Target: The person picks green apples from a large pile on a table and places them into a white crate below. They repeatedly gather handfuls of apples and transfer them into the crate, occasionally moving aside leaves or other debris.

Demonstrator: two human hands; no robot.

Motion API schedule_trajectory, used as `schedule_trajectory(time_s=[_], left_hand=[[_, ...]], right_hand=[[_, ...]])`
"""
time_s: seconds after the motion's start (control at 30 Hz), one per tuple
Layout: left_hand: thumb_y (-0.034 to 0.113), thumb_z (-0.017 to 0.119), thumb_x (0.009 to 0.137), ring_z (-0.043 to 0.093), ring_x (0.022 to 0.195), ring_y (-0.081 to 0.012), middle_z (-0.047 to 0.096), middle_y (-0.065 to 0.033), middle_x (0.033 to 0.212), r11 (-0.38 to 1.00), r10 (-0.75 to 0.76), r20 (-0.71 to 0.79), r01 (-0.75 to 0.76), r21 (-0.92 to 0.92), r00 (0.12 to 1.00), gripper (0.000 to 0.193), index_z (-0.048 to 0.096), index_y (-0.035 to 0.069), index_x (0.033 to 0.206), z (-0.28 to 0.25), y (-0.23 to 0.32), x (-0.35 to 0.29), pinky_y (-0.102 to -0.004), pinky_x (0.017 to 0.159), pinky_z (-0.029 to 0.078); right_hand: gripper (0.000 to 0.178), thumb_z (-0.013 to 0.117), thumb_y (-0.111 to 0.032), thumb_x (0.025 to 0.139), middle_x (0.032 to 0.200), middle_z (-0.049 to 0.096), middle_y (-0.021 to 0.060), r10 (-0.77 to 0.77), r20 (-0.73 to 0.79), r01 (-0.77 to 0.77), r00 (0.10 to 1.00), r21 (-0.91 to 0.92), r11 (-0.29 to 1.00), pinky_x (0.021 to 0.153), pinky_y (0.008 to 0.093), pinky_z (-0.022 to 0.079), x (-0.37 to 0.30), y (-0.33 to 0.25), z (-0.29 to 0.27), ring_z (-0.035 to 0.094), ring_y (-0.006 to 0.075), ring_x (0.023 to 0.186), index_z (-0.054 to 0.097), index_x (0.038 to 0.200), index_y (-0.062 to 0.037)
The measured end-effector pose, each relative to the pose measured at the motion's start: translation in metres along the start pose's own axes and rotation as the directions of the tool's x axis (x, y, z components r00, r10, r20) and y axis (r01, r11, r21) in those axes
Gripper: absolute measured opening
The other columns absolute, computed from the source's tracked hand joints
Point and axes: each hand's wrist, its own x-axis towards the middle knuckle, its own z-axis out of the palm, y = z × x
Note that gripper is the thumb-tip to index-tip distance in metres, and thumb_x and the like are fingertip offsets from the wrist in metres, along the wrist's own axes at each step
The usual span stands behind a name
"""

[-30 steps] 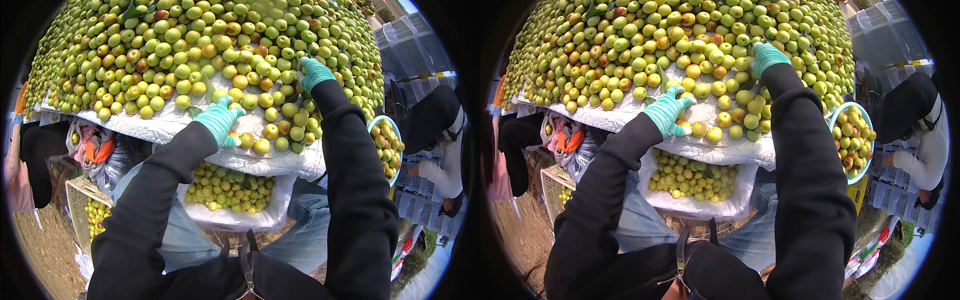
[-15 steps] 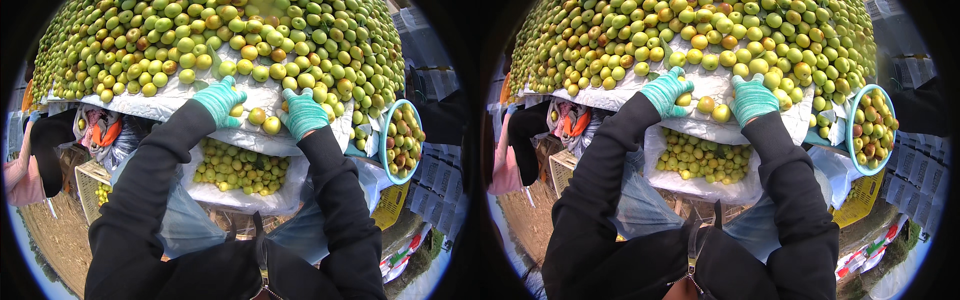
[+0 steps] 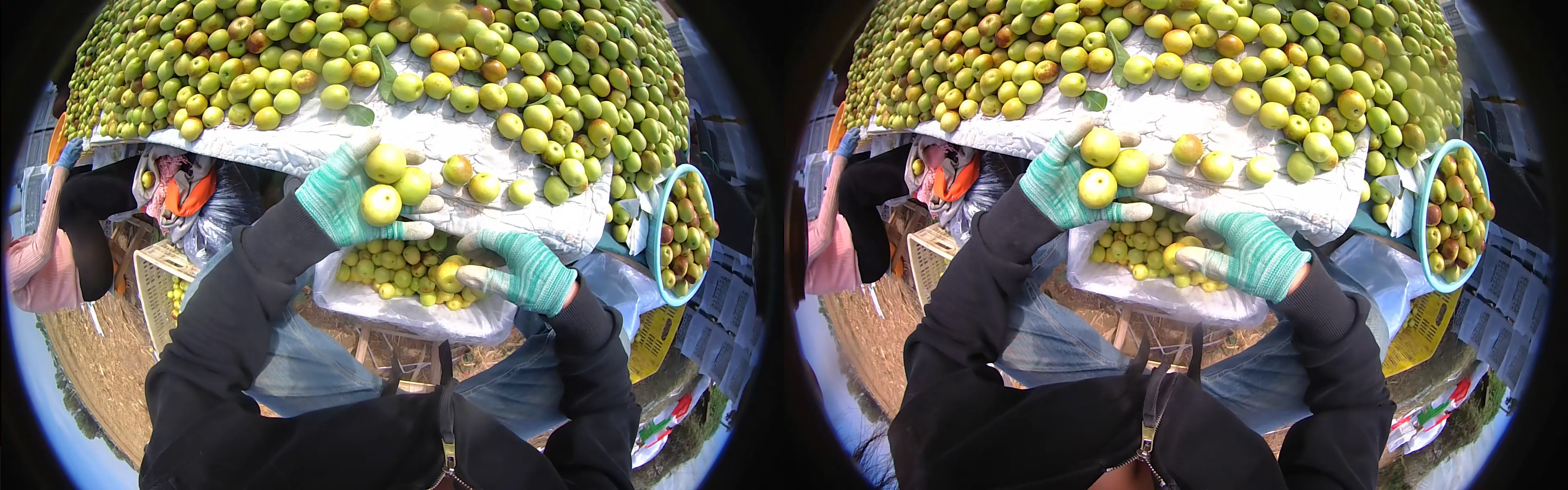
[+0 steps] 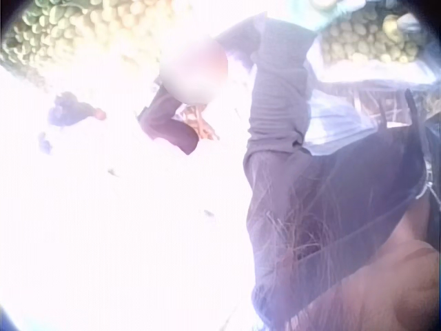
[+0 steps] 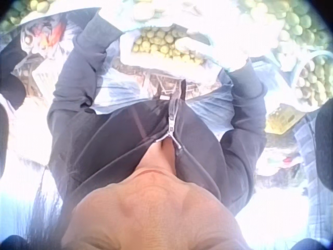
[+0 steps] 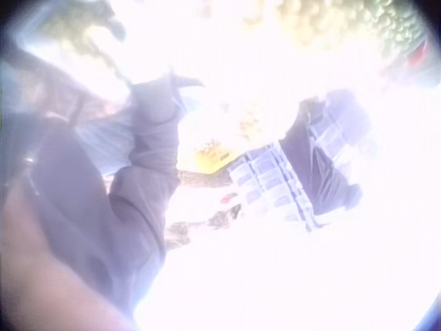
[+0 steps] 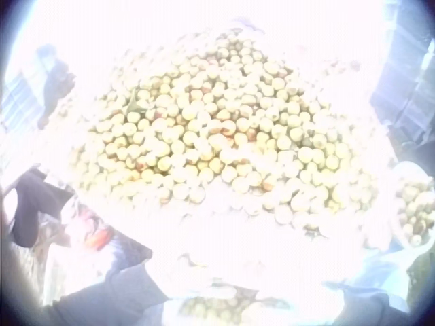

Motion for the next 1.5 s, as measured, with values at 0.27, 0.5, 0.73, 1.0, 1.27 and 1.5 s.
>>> schedule_trajectory(time_s=[0.27,0.5,0.73,1.0,1.27,1.5], left_hand=[[0.034,0.052,0.097,0.053,0.119,-0.0306,0.053,-0.016,0.127,0.983,0.028,0.08,-0.042,0.179,0.996,0.047,0.045,0.002,0.131,0.002,-0.042,-0.002,-0.0459,0.101,0.045],[0.024,0.059,0.092,0.059,0.109,-0.0229,0.057,-0.0098,0.116,0.946,0.046,-0.049,-0.027,0.323,0.998,0.028,0.055,0.009,0.115,0.002,-0.032,-0.009,-0.038,0.09,0.054],[0.028,0.058,0.093,0.062,0.104,-0.0244,0.059,-0.0127,0.112,0.905,-0.017,-0.162,0.084,0.418,0.987,0.032,0.056,0.004,0.114,0.012,-0.038,-0.007,-0.0345,0.085,0.057],[0.041,0.051,0.096,0.064,0.089,-0.0188,0.064,-0.01,0.102,0.497,0.063,-0.229,0.168,0.851,0.971,0.039,0.063,0.004,0.104,0.019,-0.029,-0.004,-0.0298,0.075,0.056],[0.007,0.063,0.08,0.044,0.123,-0.0374,0.042,-0.0172,0.138,-0.881,0.292,0.314,0.126,0.457,0.904,0.055,0.051,0.019,0.132,0.032,-0.042,0.063,-0.0433,0.104,0.039],[0.019,0.059,0.086,0.052,0.116,-0.0352,0.05,-0.0146,0.132,-0.979,0.099,0.108,0.077,0.19,0.989,0.04,0.056,0.023,0.125,0.055,-0.053,0.106,-0.0421,0.093,0.047]], right_hand=[[0.068,0.082,-0.019,0.07,0.125,0.049,0.0164,-0.523,-0.426,0.497,0.738,-0.182,0.848,0.092,0.0375,0.046,0.024,-0.004,0.051,0.052,0.0299,0.113,0.048,0.127,-0.0049],[0.044,0.072,-0.004,0.07,0.129,0.048,0.0169,-0.663,-0.445,0.549,0.602,-0.373,0.748,0.09,0.0357,0.048,0.023,0.003,0.068,0.054,0.0303,0.111,0.054,0.111,-0.0048],[0.044,0.064,-0.008,0.085,0.124,0.05,0.011,-0.27,-0.355,0.443,0.895,0.63,0.638,0.09,0.0298,0.048,0.014,0.018,0.08,0.054,0.0168,0.108,0.045,0.125,-0.0041],[0.04,0.051,-0.026,0.098,0.107,0.057,0.013,-0.129,-0.194,0.223,0.972,0.936,0.272,0.063,0.0265,0.052,0.002,0.035,0.066,0.061,0.0178,0.078,0.044,0.13,-0.0039],[0.029,0.059,-0.03,0.093,0.089,0.058,0.0096,0.303,-0.135,0.061,0.944,0.969,0.24,0.047,0.0237,0.041,-0.018,0.02,0.05,0.053,0.0144,0.064,0.051,0.111,-0.0092],[0.035,0.059,-0.012,0.091,0.113,0.055,0.0167,0.278,-0.828,0.803,0.487,0.549,0.233,0.071,0.0305,0.053,-0.231,0.124,-0.052,0.06,0.0239,0.093,0.049,0.123,-0.0017]])
